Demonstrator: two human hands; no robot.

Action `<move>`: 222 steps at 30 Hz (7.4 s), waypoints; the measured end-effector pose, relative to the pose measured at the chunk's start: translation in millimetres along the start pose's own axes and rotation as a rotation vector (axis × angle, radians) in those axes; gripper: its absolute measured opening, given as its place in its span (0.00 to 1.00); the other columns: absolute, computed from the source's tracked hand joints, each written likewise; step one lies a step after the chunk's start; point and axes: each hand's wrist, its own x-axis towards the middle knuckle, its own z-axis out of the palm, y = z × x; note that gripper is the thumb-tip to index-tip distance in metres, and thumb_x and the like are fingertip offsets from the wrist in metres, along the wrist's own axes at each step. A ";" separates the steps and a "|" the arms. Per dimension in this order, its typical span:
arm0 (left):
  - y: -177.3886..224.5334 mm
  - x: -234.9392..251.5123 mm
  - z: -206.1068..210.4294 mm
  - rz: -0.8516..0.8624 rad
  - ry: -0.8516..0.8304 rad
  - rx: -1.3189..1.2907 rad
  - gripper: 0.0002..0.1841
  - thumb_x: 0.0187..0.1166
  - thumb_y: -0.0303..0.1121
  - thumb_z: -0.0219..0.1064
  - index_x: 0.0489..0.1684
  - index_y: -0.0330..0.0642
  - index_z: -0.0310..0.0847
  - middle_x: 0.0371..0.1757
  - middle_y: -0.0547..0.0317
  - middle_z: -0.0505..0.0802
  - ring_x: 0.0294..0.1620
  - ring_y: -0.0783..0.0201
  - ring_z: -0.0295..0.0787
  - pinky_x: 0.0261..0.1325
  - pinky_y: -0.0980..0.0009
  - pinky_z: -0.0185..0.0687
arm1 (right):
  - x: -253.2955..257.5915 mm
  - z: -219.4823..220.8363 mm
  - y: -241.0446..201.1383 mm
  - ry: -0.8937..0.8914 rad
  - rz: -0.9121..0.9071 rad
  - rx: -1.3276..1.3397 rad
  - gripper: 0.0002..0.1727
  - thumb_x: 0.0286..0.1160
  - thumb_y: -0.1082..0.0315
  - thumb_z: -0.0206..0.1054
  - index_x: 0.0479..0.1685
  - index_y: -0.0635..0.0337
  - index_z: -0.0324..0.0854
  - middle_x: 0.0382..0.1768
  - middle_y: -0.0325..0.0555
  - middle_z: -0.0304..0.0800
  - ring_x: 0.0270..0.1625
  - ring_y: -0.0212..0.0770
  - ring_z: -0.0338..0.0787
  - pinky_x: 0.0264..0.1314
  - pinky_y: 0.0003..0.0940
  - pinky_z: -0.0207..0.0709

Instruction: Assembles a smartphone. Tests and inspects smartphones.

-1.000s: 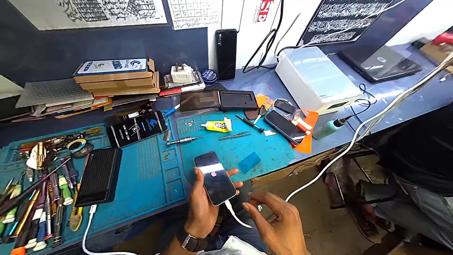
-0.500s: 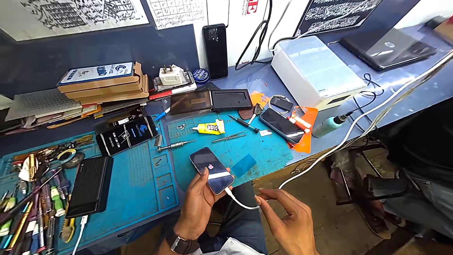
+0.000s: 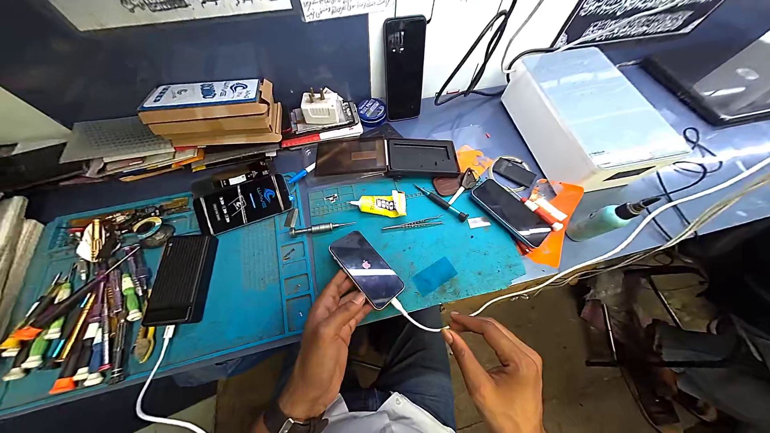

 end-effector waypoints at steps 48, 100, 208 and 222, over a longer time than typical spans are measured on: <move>-7.0 3.5 -152.3 0.902 0.357 0.939 0.18 0.85 0.37 0.61 0.61 0.30 0.84 0.35 0.61 0.91 0.30 0.79 0.82 0.32 0.82 0.79 | 100.2 8.1 1.4 -0.197 0.024 -0.309 0.33 0.74 0.46 0.73 0.74 0.55 0.80 0.57 0.47 0.92 0.59 0.47 0.92 0.60 0.56 0.86; -9.5 5.4 -149.3 0.937 0.363 1.092 0.18 0.84 0.35 0.60 0.57 0.26 0.86 0.35 0.49 0.91 0.28 0.74 0.79 0.29 0.79 0.72 | 169.1 -66.8 75.3 -0.210 0.258 -0.695 0.44 0.64 0.46 0.82 0.82 0.55 0.73 0.65 0.59 0.88 0.68 0.64 0.85 0.69 0.72 0.74; -8.0 8.1 -141.3 0.959 0.308 1.204 0.19 0.86 0.34 0.58 0.54 0.22 0.84 0.34 0.46 0.90 0.27 0.77 0.75 0.28 0.83 0.65 | 109.1 17.3 52.2 -0.090 0.277 1.094 0.37 0.71 0.82 0.62 0.84 0.56 0.57 0.69 0.66 0.82 0.64 0.64 0.92 0.49 0.58 0.94; -9.0 9.8 -143.7 0.968 0.307 1.195 0.19 0.85 0.34 0.58 0.54 0.22 0.84 0.33 0.49 0.90 0.27 0.79 0.75 0.27 0.84 0.64 | 109.1 15.9 55.9 -0.092 0.251 1.226 0.35 0.79 0.73 0.62 0.87 0.53 0.55 0.72 0.71 0.78 0.65 0.69 0.90 0.45 0.60 0.94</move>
